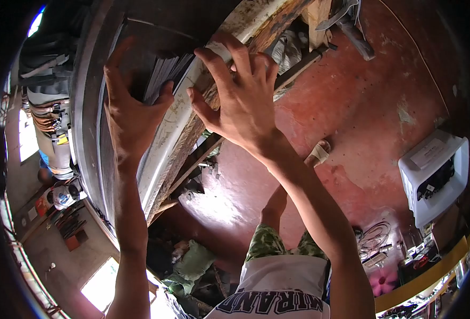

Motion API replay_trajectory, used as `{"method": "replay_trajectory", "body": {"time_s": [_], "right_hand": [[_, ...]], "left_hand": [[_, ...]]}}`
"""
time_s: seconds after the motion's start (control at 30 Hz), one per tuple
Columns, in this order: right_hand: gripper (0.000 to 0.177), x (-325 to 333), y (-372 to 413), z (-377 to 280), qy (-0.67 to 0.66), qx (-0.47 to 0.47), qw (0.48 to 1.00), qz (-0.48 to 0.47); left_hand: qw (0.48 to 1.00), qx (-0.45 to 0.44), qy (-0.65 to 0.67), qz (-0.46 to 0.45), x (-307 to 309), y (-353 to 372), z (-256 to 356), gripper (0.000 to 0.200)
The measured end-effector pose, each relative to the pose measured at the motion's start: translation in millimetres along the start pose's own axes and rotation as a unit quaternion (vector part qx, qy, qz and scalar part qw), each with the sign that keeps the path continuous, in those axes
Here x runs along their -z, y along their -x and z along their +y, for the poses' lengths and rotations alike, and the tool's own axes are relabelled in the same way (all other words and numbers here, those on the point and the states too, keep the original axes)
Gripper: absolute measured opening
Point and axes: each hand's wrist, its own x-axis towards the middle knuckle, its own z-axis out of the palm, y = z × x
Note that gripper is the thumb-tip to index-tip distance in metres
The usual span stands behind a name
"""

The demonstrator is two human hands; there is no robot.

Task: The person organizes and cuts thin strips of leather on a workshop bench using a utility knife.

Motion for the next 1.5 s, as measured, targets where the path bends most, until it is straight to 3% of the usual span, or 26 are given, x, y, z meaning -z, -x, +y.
{"method": "replay_trajectory", "body": {"time_s": [0.33,0.43,0.6,0.73,1.0,1.1,1.5], "right_hand": [[0.054,3,-4,1,0.027,0.030,0.999,0.018],[0.054,4,-5,3,0.055,0.039,0.998,0.007],[0.054,2,-5,4,0.056,0.042,0.997,0.012],[0.055,3,-6,2,0.054,0.044,0.997,0.012],[0.056,2,-5,5,0.059,0.043,0.997,0.006],[0.057,1,-3,4,0.057,0.041,0.997,0.012],[0.058,0,-5,8,0.099,0.064,0.993,0.015]], "left_hand": [[1.000,0.023,0.000,0.002,-5,4,4,0.084],[0.996,0.078,-0.002,-0.029,-2,2,10,0.083],[1.000,-0.011,0.000,-0.002,-6,2,-3,0.079],[1.000,0.015,-0.002,-0.001,-5,2,-1,0.077],[0.996,-0.084,-0.020,-0.004,-8,0,-13,0.058],[0.997,-0.055,-0.014,-0.058,-4,-1,-14,0.056],[0.995,-0.089,0.008,-0.040,-6,-1,-15,0.061]]}}
